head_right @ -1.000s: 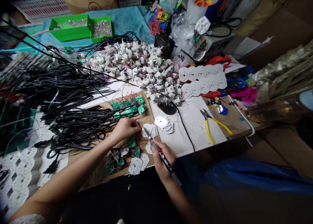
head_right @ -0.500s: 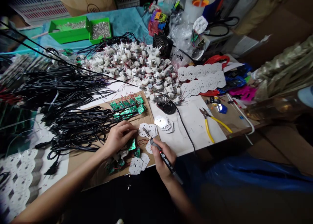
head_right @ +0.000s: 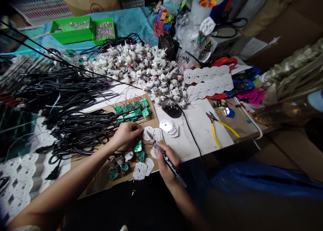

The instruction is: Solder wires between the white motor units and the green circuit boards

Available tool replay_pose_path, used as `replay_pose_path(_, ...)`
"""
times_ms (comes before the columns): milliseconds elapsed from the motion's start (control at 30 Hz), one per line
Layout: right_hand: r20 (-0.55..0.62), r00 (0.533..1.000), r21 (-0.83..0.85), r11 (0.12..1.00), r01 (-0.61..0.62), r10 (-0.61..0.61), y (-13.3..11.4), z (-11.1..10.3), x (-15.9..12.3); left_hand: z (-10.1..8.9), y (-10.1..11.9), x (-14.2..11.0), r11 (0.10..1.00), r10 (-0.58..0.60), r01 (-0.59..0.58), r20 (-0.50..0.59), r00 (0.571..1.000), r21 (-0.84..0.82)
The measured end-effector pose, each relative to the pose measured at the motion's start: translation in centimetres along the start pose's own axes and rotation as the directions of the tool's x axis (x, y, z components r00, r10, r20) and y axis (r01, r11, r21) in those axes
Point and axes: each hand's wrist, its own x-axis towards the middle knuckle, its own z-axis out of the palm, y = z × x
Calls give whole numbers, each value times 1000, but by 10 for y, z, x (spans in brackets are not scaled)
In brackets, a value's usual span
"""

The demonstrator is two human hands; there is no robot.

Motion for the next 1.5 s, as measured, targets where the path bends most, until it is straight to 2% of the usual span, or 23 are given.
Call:
replay_pose_path(133, 26, 999, 15, 1000, -23, 22, 0, 5, 2, -2, 4, 1, 1000, -7, 7, -3, 1000, -12)
replay_pose_path(333, 36, 998, 29, 998, -54, 53, -2, 8, 4, -3, 2, -1, 999, 50, -50, 5, 999, -1)
replay_pose_path(500, 26, 997, 22, 997, -69, 68, -1, 8, 2, -3, 4, 1, 996, 57, -57, 12, 998, 71)
replay_pose_path(867, 28, 999, -61, 997, 36, -34, -5, 7, 6, -4, 6, 5, 977, 118, -121, 28, 993, 178)
replay_pose_path(1033, 2, 1000, 13, 1000, 9, -9, 2, 7, 2, -3, 7, 5, 979, 115, -116, 14, 993, 171)
replay_pose_path(1200, -70, 996, 63, 996, 66, -61, 7, 7, -2, -4, 11, 4, 981, 77, -81, 32, 997, 179)
replay_pose_path(1333, -98, 993, 59, 995, 78, -71, 8, 6, -2, -1, 11, 2, 952, 128, -117, -21, 991, 284)
replay_pose_path(1433, -125, 990, 85, 993, 77, -66, 9, 6, -3, 6, 9, -5, 893, 207, -152, -87, 974, 424)
replay_pose_path(1500, -139, 989, 103, 992, 68, -53, 10, 6, -4, 11, 7, -11, 850, 219, -148, -83, 972, 506)
